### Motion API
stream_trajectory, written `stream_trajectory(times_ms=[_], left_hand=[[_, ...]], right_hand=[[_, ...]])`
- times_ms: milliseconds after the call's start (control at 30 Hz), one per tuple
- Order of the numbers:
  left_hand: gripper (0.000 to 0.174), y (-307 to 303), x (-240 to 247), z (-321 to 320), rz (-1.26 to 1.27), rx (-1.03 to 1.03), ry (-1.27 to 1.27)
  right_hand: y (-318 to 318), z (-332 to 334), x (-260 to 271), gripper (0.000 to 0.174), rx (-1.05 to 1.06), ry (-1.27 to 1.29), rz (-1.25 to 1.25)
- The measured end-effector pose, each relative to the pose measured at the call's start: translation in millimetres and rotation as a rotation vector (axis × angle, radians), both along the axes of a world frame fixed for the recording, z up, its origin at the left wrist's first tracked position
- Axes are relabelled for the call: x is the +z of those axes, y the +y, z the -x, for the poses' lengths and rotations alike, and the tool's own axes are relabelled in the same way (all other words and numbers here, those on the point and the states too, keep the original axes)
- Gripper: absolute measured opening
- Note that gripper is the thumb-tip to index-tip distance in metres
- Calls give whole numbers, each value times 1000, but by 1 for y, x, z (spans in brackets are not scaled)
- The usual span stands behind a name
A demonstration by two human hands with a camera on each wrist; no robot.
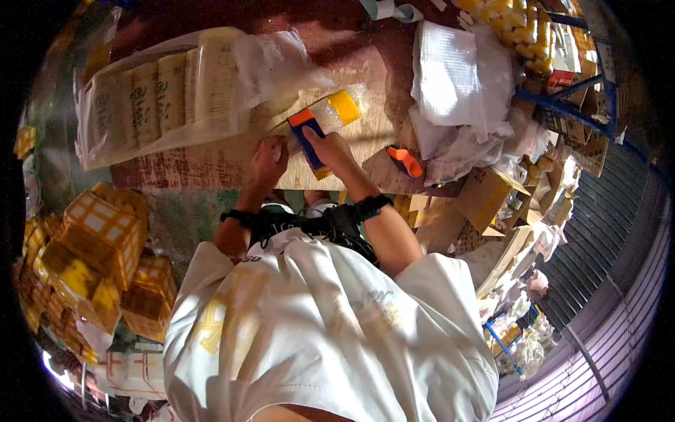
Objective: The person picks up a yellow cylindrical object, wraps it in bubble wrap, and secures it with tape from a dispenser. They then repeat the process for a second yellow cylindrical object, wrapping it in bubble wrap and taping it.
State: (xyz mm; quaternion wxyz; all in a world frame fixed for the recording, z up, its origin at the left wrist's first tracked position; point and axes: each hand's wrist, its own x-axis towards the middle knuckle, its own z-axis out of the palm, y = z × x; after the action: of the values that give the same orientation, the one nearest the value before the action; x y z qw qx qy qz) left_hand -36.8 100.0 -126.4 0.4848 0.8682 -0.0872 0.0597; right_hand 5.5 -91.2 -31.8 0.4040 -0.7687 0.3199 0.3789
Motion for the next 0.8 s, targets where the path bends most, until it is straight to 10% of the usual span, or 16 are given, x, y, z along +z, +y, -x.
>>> stream_trajectory(times_ms=[100,233,800], left_hand=[[57,6,63,-22,-34,-87,360],[78,1,30,-46,-148,-246,244],[87,10,3,-46,-224,-308,284]], right_hand=[[-6,2,2,75,32,-16,12],[1,2,25,75,29,-41,-12],[-9,17,-8,80,173,-60,103]])
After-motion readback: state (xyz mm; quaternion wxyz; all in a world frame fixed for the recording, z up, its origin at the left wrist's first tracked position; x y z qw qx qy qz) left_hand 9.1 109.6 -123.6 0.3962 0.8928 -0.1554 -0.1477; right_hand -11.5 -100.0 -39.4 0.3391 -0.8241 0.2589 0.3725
